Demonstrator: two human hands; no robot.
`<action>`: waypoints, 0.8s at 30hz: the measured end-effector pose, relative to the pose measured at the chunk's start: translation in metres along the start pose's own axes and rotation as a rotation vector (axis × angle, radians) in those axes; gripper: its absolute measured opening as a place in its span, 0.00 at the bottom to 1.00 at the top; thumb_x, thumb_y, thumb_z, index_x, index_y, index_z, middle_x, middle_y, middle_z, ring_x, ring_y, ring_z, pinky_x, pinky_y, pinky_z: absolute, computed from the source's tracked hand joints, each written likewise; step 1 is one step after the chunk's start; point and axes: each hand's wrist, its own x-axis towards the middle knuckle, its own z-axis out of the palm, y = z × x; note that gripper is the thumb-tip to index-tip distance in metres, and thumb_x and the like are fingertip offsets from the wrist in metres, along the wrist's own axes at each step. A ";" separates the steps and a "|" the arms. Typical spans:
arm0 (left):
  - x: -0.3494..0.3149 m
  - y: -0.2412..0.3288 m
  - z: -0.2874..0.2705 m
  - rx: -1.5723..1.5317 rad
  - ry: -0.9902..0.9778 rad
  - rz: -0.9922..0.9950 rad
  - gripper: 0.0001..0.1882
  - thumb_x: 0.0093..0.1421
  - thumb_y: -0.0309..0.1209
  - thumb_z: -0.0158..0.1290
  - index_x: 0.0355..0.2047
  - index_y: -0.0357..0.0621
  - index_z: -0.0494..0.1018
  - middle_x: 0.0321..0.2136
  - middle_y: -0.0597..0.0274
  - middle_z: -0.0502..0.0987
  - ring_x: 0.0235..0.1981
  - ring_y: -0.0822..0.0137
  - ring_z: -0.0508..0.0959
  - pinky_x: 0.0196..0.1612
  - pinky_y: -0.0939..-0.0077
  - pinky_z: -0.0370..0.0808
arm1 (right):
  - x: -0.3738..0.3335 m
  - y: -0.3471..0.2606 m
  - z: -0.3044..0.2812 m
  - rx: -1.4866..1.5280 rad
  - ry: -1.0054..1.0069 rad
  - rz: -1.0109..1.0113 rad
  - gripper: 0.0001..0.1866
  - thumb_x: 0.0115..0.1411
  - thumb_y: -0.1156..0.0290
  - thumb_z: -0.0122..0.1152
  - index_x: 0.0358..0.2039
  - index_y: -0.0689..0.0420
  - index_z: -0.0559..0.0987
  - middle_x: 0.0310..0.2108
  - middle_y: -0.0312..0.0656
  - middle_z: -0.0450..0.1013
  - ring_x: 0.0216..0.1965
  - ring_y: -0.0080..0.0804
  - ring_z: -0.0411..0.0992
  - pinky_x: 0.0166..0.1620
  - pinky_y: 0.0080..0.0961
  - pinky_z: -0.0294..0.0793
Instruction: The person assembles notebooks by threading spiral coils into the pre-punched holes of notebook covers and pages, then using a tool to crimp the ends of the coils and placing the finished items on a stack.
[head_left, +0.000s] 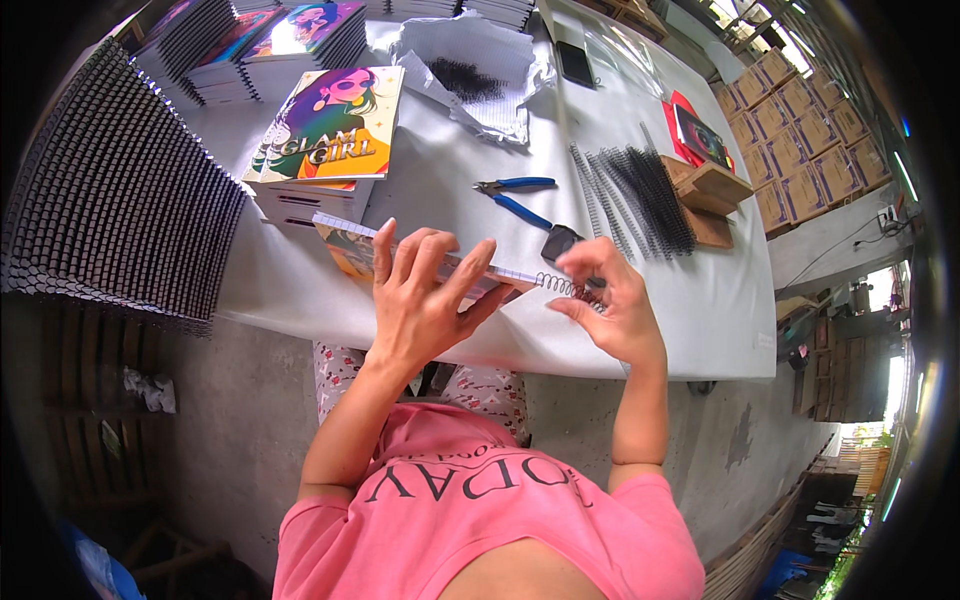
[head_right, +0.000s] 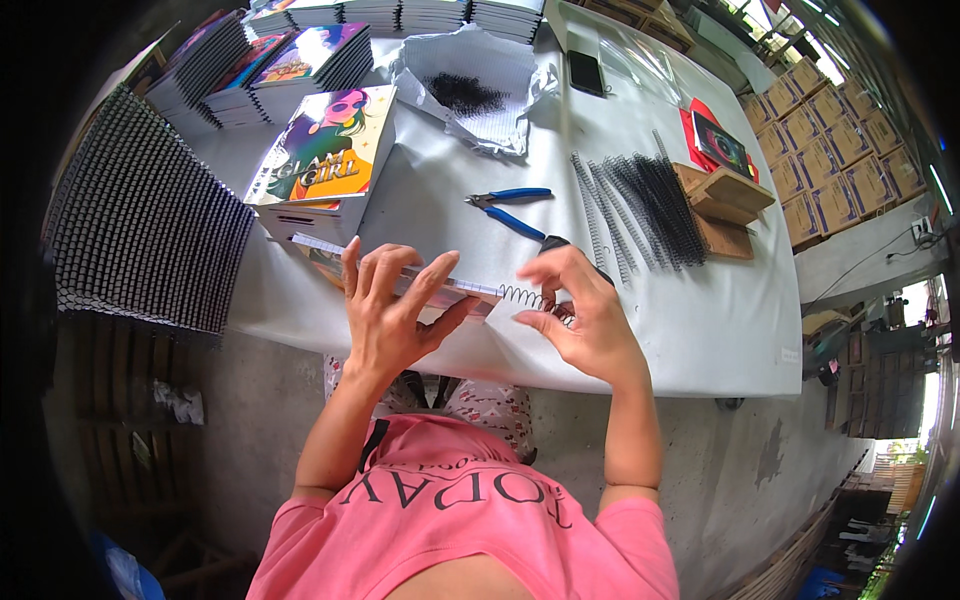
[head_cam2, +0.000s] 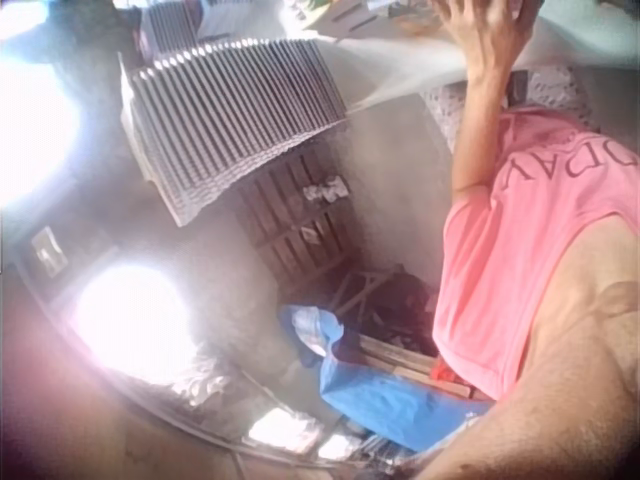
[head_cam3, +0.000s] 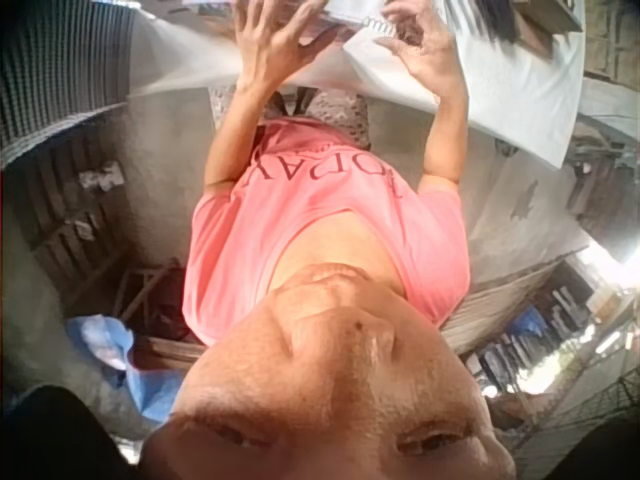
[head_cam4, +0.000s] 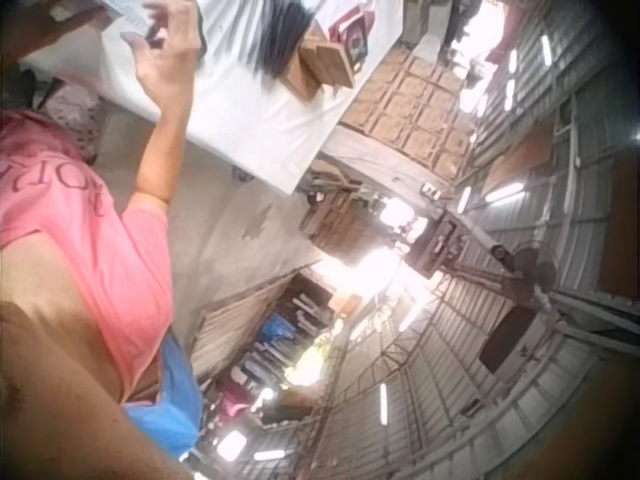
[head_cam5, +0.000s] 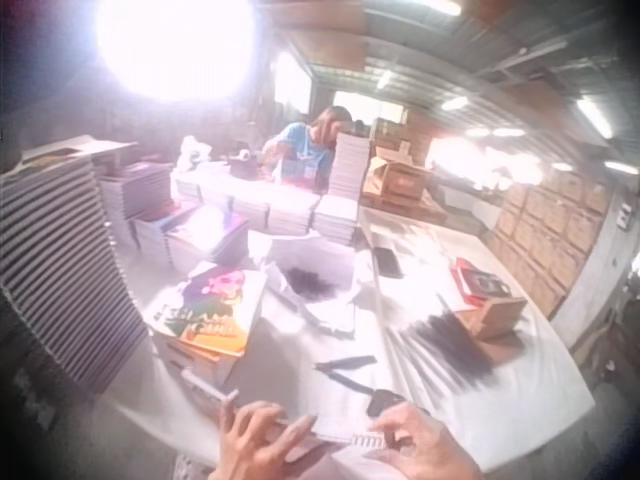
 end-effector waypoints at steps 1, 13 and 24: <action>-0.001 -0.001 -0.001 0.006 -0.002 0.000 0.25 0.40 0.41 0.64 0.42 0.56 0.74 0.28 0.65 0.65 0.35 0.63 0.69 0.56 0.55 0.55 | 0.000 0.003 0.002 -0.057 0.027 -0.090 0.23 0.48 0.78 0.64 0.46 0.57 0.72 0.26 0.37 0.68 0.26 0.20 0.67 0.29 0.21 0.68; 0.002 -0.008 -0.008 -0.108 -0.060 0.023 0.19 0.42 0.43 0.64 0.33 0.54 0.74 0.26 0.67 0.65 0.33 0.65 0.69 0.55 0.56 0.56 | -0.003 0.054 0.002 -0.215 -0.016 0.331 0.19 0.56 0.78 0.49 0.50 0.56 0.69 0.28 0.42 0.74 0.29 0.32 0.73 0.36 0.22 0.71; -0.001 -0.003 -0.010 -0.164 -0.056 -0.016 0.21 0.41 0.48 0.64 0.21 0.48 0.67 0.27 0.64 0.66 0.49 0.60 0.69 0.60 0.52 0.47 | 0.012 0.055 0.000 1.093 0.072 -0.355 0.15 0.44 0.88 0.59 0.34 0.61 0.80 0.33 0.50 0.77 0.37 0.37 0.76 0.49 0.35 0.71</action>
